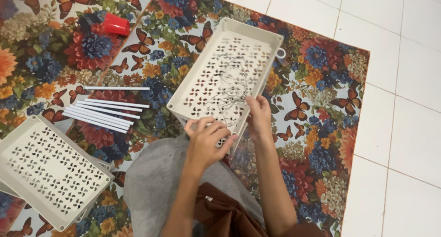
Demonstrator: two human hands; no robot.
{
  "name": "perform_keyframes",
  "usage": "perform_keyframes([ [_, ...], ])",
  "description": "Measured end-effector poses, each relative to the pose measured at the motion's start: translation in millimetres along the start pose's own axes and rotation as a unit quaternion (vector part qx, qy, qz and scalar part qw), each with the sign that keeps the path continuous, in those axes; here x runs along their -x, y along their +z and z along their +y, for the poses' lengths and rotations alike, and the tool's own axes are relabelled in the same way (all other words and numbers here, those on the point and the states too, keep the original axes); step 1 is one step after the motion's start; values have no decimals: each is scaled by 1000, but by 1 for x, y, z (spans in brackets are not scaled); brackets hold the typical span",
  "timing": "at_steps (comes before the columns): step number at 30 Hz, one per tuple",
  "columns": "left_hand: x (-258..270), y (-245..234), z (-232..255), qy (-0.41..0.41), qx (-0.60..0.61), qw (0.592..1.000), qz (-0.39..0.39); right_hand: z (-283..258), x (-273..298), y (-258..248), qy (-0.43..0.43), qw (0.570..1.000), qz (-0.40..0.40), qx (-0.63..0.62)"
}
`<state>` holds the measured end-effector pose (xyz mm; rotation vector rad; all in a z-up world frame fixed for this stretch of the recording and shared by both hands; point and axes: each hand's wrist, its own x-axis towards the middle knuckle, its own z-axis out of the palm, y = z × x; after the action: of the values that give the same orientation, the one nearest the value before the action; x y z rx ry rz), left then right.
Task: The person sits on a floral mat and assembles white perforated plastic trays by inserting white plastic rods into corner holes. They repeatedly pick up trays, align rods, and insert them, stacking completed trays and handling loose rods on the floor.
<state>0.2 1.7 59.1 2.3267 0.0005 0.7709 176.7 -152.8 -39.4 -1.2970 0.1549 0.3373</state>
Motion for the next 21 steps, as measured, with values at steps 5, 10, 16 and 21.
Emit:
perform_keyframes([
  [5,4,3,12,-34,-126,991,14,0,18,14,15,994,67,-82],
  [10,15,5,-4,-67,-248,966,34,28,45,45,32,990,45,-127],
  [16,34,-15,-39,-74,-284,955,44,28,64,60,64,987,-29,-148],
  [21,42,-27,-52,-72,-269,958,65,2,49,33,112,981,23,-156],
])
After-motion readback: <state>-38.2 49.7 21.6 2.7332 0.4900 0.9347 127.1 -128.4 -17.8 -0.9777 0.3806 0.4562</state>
